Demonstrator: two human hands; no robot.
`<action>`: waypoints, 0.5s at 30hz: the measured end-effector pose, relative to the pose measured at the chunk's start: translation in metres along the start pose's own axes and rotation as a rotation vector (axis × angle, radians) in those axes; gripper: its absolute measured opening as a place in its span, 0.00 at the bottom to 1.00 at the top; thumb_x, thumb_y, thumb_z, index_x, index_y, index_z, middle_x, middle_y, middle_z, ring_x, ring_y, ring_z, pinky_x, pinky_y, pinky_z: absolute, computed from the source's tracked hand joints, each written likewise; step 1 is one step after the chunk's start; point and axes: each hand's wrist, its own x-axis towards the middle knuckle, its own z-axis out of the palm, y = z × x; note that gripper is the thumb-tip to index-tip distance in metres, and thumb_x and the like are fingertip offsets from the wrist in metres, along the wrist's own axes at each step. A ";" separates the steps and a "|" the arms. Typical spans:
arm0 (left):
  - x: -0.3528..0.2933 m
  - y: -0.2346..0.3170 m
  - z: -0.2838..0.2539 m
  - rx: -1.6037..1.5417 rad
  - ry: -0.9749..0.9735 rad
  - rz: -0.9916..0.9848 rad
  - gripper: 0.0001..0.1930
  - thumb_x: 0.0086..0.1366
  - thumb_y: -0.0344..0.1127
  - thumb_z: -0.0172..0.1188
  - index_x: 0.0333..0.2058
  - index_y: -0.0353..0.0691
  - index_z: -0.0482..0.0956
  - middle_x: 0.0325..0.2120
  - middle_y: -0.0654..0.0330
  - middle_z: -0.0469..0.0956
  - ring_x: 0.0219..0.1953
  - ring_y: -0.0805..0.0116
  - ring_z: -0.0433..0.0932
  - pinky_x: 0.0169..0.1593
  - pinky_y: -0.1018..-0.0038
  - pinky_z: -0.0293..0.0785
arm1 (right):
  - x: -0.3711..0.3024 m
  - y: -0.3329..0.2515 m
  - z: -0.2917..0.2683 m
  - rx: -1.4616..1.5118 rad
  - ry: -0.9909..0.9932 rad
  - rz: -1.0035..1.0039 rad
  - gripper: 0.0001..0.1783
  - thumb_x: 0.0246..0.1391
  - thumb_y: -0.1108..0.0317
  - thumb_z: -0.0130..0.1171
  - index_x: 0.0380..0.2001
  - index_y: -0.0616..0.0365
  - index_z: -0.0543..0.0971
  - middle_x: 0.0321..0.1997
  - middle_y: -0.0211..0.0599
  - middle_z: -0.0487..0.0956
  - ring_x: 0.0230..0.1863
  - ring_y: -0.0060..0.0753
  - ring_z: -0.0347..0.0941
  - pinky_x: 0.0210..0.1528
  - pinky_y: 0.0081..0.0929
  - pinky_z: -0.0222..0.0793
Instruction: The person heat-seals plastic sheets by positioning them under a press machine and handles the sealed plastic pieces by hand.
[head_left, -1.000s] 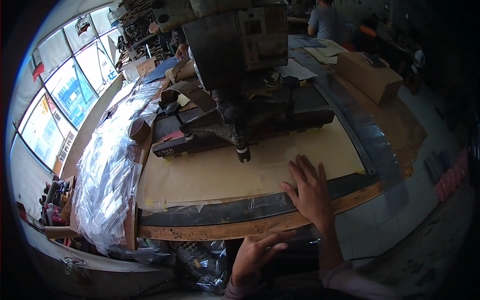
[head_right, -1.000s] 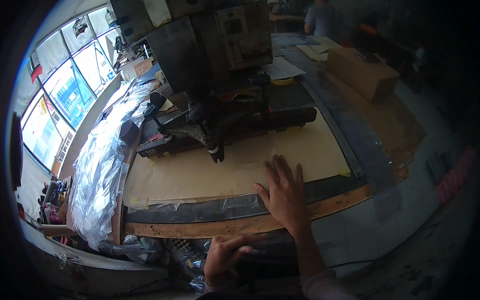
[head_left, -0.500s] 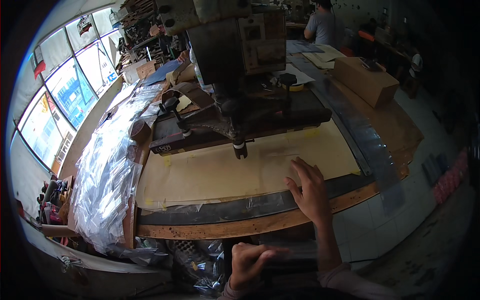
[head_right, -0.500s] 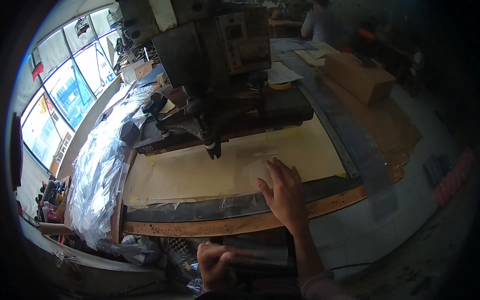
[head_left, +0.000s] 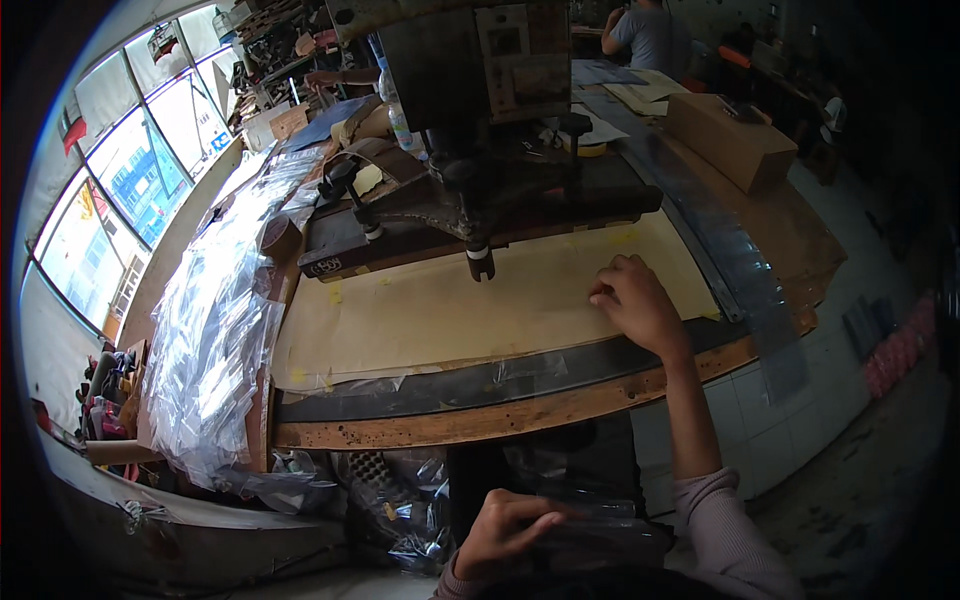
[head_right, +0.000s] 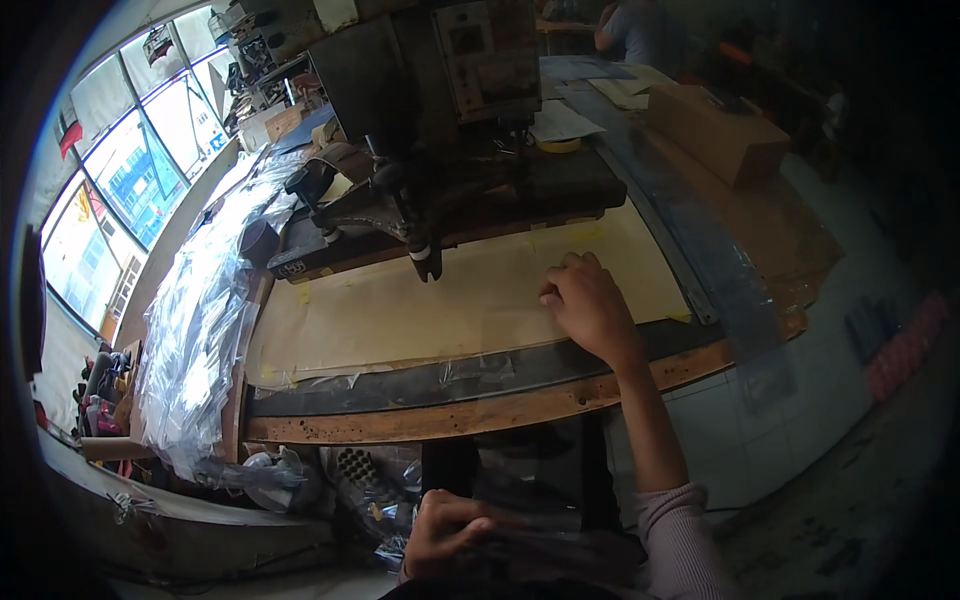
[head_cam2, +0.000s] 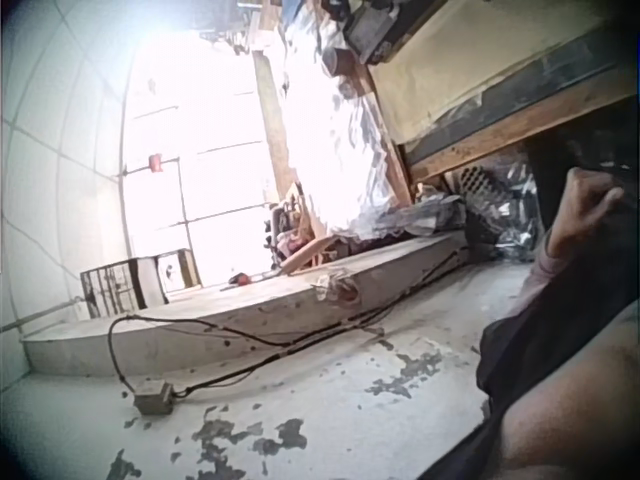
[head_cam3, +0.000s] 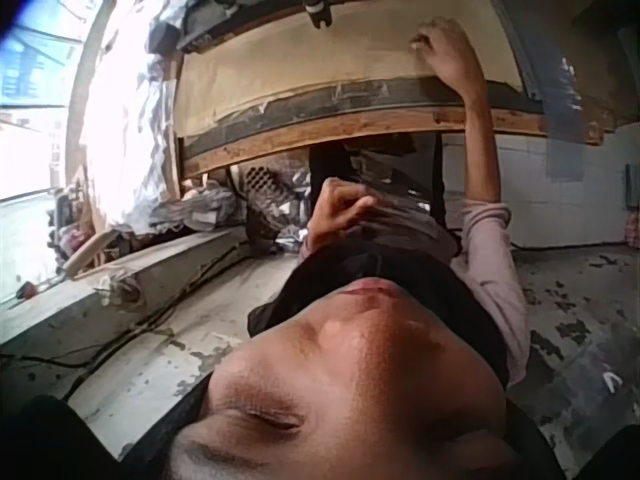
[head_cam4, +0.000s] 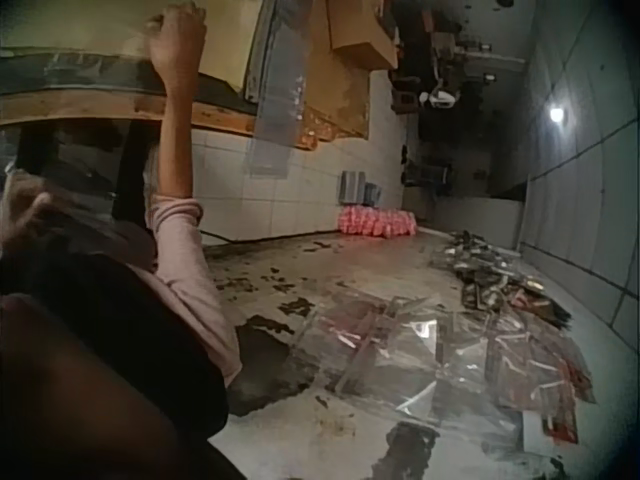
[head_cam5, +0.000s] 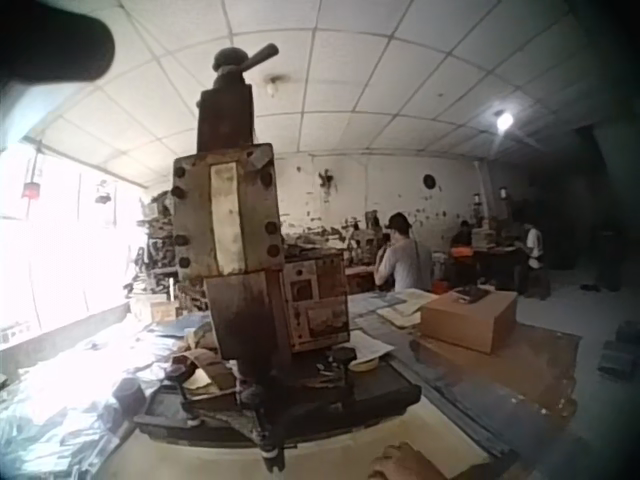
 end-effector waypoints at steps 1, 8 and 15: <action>0.000 -0.007 0.001 -0.049 0.021 0.023 0.08 0.58 0.29 0.54 0.32 0.33 0.80 0.28 0.54 0.80 0.31 0.63 0.81 0.37 0.77 0.76 | 0.004 0.002 -0.005 0.200 -0.009 0.028 0.09 0.46 0.68 0.60 0.27 0.63 0.76 0.31 0.37 0.77 0.28 0.30 0.70 0.34 0.26 0.68; 0.002 -0.056 0.002 -0.243 0.140 0.143 0.07 0.56 0.30 0.55 0.29 0.32 0.79 0.30 0.53 0.80 0.36 0.62 0.80 0.40 0.74 0.74 | 0.011 -0.022 -0.062 0.801 0.059 0.067 0.12 0.53 0.62 0.56 0.24 0.60 0.76 0.20 0.25 0.75 0.15 0.09 0.60 0.18 0.12 0.58; -0.001 -0.077 0.008 -0.320 0.198 0.235 0.08 0.55 0.26 0.57 0.25 0.36 0.65 0.33 0.47 0.77 0.41 0.58 0.77 0.42 0.71 0.73 | 0.009 -0.036 -0.075 0.964 0.050 -0.006 0.11 0.53 0.64 0.56 0.23 0.61 0.76 0.17 0.25 0.72 0.15 0.10 0.61 0.16 0.13 0.58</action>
